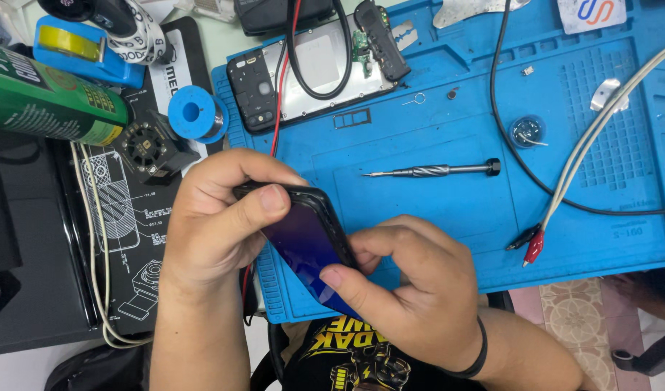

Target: The person reassembles a disassembled smartphone on a blue work mat. They connect the battery connector, place the back cover, and secure it with screws using a screwdriver. The phone is then tested by pressing the power button, and the screen lights up.

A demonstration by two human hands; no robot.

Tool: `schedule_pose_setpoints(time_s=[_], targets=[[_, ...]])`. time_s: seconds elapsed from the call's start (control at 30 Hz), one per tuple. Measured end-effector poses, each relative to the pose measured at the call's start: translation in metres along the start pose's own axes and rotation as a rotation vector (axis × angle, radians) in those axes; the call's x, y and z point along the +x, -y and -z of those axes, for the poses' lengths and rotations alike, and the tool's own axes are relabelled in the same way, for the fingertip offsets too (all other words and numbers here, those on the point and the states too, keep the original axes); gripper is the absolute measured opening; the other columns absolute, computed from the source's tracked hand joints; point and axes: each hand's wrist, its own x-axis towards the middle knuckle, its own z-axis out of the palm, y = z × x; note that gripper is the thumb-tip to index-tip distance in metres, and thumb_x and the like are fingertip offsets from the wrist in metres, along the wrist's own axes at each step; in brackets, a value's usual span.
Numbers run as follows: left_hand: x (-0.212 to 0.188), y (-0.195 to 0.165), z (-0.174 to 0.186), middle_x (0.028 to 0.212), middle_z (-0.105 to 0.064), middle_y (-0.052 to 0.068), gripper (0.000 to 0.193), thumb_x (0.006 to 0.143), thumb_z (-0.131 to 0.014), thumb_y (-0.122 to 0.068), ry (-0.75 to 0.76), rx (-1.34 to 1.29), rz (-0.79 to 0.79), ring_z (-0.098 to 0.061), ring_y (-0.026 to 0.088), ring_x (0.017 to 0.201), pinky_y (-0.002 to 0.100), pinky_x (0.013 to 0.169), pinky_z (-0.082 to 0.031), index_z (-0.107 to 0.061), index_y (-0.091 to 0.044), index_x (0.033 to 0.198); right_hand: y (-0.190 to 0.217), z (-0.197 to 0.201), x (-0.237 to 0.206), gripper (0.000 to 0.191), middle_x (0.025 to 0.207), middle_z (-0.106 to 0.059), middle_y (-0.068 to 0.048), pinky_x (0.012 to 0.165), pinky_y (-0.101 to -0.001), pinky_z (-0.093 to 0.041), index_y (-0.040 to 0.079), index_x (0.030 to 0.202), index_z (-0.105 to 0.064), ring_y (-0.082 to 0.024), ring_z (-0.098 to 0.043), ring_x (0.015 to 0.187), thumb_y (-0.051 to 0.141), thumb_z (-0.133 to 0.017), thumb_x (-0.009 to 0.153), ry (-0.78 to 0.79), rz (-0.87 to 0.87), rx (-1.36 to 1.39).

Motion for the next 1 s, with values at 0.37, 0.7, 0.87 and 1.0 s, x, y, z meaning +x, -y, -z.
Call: schedule_pose_setpoints(time_s=[0.37,0.7,0.87,1.0], targets=[[0.014,-0.039,-0.020,0.097,-0.077,0.010,0.018,0.093,-0.075,-0.007,0.087,0.637,-0.041,-0.073,0.012,0.086,0.025,0.077,-0.057,-0.076,0.003,0.108,-0.011,0.004,0.007,0.019,0.084,-0.071,-0.007,0.064,-0.0260,-0.053,0.003,0.094,-0.072,-0.014,-0.070,0.071,0.013,-0.084,0.084,0.016,-0.011,0.000],[0.012,-0.063,-0.058,0.090,-0.076,0.007,0.018,0.088,-0.075,-0.009,0.271,0.792,-0.189,-0.074,0.014,0.082,0.025,0.070,-0.057,-0.075,-0.001,0.104,0.000,0.032,0.018,0.029,0.102,-0.074,-0.009,0.079,-0.0275,-0.058,0.003,0.111,-0.069,-0.019,-0.074,0.088,0.015,-0.083,0.088,0.042,0.176,-0.073],[0.006,-0.062,-0.070,0.085,-0.075,0.005,0.015,0.089,-0.075,-0.011,0.223,0.892,-0.248,-0.074,0.013,0.077,0.024,0.065,-0.056,-0.077,-0.005,0.102,0.005,0.036,0.017,0.031,0.097,-0.075,-0.009,0.072,-0.0267,-0.057,0.004,0.109,-0.071,-0.018,-0.074,0.083,0.017,-0.085,0.085,0.029,0.201,-0.188],[-0.001,-0.061,-0.076,0.086,-0.076,0.003,0.013,0.090,-0.075,-0.012,0.188,0.881,-0.241,-0.075,0.012,0.078,0.024,0.066,-0.058,-0.076,-0.006,0.101,0.007,0.038,0.016,0.030,0.097,-0.074,-0.010,0.070,-0.0264,-0.058,0.004,0.107,-0.069,-0.019,-0.075,0.084,0.015,-0.086,0.084,0.051,0.236,-0.180]])
